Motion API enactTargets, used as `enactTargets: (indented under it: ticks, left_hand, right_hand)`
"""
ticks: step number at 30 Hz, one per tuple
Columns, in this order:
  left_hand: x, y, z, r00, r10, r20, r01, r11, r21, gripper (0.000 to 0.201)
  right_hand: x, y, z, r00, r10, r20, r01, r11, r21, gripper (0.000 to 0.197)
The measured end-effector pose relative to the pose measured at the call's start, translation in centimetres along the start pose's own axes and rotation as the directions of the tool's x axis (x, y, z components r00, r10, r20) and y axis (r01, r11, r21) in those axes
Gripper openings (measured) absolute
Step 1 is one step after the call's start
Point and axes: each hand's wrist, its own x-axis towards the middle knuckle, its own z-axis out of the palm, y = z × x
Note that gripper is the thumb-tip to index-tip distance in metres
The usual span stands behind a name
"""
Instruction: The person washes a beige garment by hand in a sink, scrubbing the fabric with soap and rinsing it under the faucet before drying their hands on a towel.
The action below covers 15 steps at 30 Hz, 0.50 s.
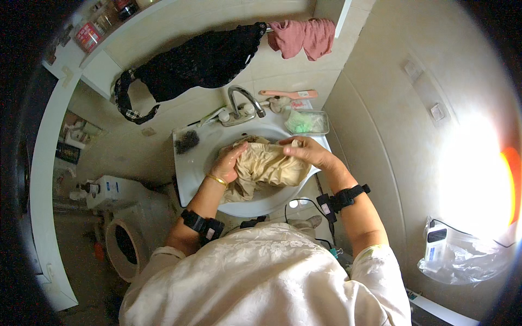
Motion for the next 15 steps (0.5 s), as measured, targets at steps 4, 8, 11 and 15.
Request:
enactTargets:
  ticks: [4, 8, 11, 15]
  left_hand:
    - [0.6, -1.7, -0.5, 0.995, 0.081, -0.058, -0.089, 0.985, -0.149, 0.039]
    - [1.0, -1.9, 1.9, 0.987, -0.042, -0.154, -0.005, 0.957, -0.29, 0.054]
    - [2.5, -3.1, 0.3, 0.995, -0.069, -0.075, 0.035, 0.922, -0.385, 0.059]
    - [1.5, -3.8, 4.7, 0.967, -0.012, -0.255, -0.021, 0.991, -0.129, 0.052]
  right_hand:
    - [0.0, 0.3, -0.5, 0.994, 0.097, 0.04, -0.099, 0.994, 0.045, 0.017]
    - [1.4, 2.6, 2.1, 0.885, -0.049, -0.462, 0.083, 0.995, 0.053, 0.01]
    - [0.5, 0.6, 9.4, 0.782, -0.426, -0.455, 0.109, 0.812, -0.573, 0.014]
    - [1.9, -0.7, 11.4, 0.901, -0.303, -0.312, -0.025, 0.68, -0.733, 0.031]
